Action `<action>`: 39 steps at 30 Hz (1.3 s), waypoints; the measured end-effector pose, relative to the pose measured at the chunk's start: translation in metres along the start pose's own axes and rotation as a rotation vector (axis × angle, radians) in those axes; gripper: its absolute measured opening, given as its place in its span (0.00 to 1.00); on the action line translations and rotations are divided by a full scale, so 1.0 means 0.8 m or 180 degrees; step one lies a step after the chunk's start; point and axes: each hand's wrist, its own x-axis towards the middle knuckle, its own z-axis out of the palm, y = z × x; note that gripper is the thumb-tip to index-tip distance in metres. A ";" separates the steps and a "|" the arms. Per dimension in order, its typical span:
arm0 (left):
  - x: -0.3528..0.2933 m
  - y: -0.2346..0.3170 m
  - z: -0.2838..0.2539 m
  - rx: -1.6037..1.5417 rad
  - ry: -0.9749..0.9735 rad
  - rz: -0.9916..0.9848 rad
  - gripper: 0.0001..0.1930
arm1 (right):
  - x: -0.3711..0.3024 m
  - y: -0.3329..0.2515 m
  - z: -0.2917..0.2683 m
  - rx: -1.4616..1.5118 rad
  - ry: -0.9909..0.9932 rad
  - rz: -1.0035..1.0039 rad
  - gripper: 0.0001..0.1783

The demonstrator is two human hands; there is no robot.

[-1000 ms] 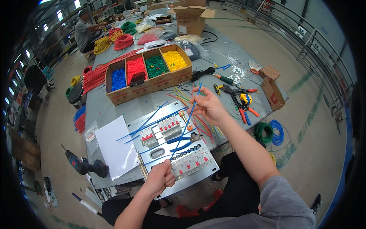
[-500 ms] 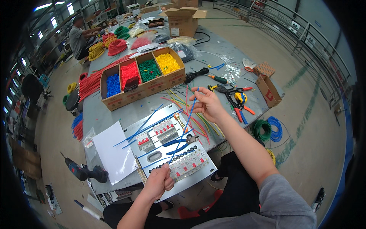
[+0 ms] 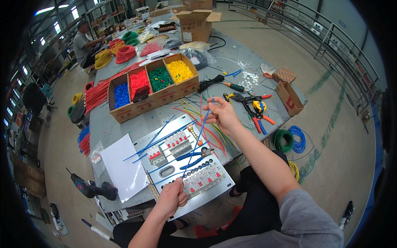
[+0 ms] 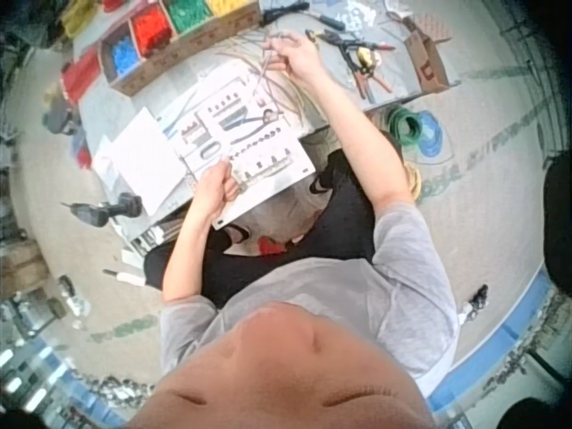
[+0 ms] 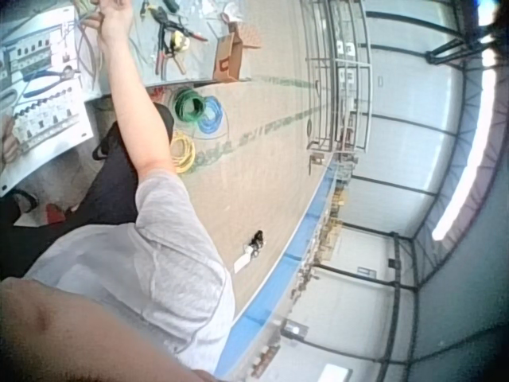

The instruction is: The person sits at a workbench and handles blue insulated wires, stripping the ends and inserting them into terminals on a metal electrical panel. They repeatedly pick up wires, strip them, and connect them to the panel while other tools and materials are visible on the table.

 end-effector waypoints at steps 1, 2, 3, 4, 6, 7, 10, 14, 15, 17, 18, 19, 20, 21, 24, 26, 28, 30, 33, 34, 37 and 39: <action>0.000 0.000 0.000 -0.0003 0.0007 -0.0002 0.28 | 0.000 0.000 0.000 0.0000 0.0007 0.0033 0.15; 0.000 0.001 0.000 0.0011 0.0012 0.0006 0.28 | 0.001 -0.001 -0.001 -0.0001 0.0014 0.0066 0.15; -0.001 0.002 0.001 0.0024 0.0018 0.0012 0.28 | 0.002 -0.002 -0.003 -0.0002 0.0021 0.0100 0.16; -0.002 0.003 0.001 0.0037 0.0024 0.0018 0.28 | 0.002 -0.003 -0.005 0.0081 0.0021 0.0165 0.16; -0.001 -0.001 -0.003 0.0076 -0.0026 0.0048 0.28 | 0.004 -0.007 -0.012 0.0243 0.0018 0.0292 0.17; 0.000 -0.003 -0.005 0.0096 -0.0053 0.0065 0.28 | 0.005 -0.008 -0.015 0.0185 0.0069 0.0292 0.18; -0.001 -0.005 -0.006 0.0177 -0.0064 0.0077 0.27 | 0.004 -0.011 -0.020 0.0075 0.0182 0.0341 0.18; -0.002 -0.003 -0.002 0.0313 -0.0097 0.0141 0.27 | 0.006 -0.010 -0.024 0.0124 0.0356 0.0443 0.18; -0.002 -0.003 -0.001 0.0303 -0.0078 0.0138 0.27 | 0.006 -0.009 -0.022 0.0151 0.0431 0.0458 0.18; 0.000 -0.001 0.000 0.0316 0.0003 0.0104 0.27 | 0.006 -0.005 -0.015 -0.0107 0.0613 0.0215 0.18; 0.002 0.000 0.000 0.0341 0.0064 0.0078 0.27 | 0.006 -0.003 -0.013 -0.0236 0.0702 0.0091 0.18; 0.003 0.002 0.001 0.0365 0.0126 0.0051 0.27 | 0.007 -0.002 -0.010 -0.0287 0.0714 -0.0027 0.18; 0.003 0.006 0.005 0.0367 0.0221 0.0042 0.27 | 0.007 -0.001 -0.008 -0.0338 0.0727 -0.0144 0.18; 0.003 0.010 0.010 0.0370 0.0317 0.0033 0.27 | 0.007 -0.001 -0.007 -0.0388 0.0739 -0.0262 0.18; -0.001 0.015 0.020 0.0259 0.0445 0.0036 0.27 | 0.009 -0.007 -0.011 -0.0055 0.0428 0.0014 0.16; -0.002 0.017 0.020 0.0135 0.0420 0.0035 0.27 | 0.009 -0.006 -0.018 0.0241 0.0047 0.0199 0.15; -0.001 0.013 0.012 -0.0017 0.0376 0.0030 0.26 | 0.006 -0.001 -0.012 0.0344 -0.0251 0.0349 0.13; 0.001 0.013 0.010 -0.0072 0.0444 -0.0006 0.27 | -0.001 0.005 -0.010 0.0224 -0.0420 0.0458 0.13; 0.009 0.010 0.011 -0.0129 0.0528 -0.0043 0.27 | -0.002 0.006 -0.008 -0.0339 -0.0324 0.0102 0.13; 0.011 0.009 0.010 -0.0141 0.0561 -0.0046 0.27 | -0.002 0.006 -0.006 -0.0535 -0.0281 -0.0010 0.13; 0.015 0.008 0.009 -0.0132 0.0477 -0.0044 0.27 | -0.003 0.003 -0.006 -0.0346 -0.0274 0.0003 0.12; 0.012 0.009 0.008 -0.0279 0.0274 -0.0069 0.27 | -0.003 0.005 -0.008 0.0022 -0.0513 0.0275 0.12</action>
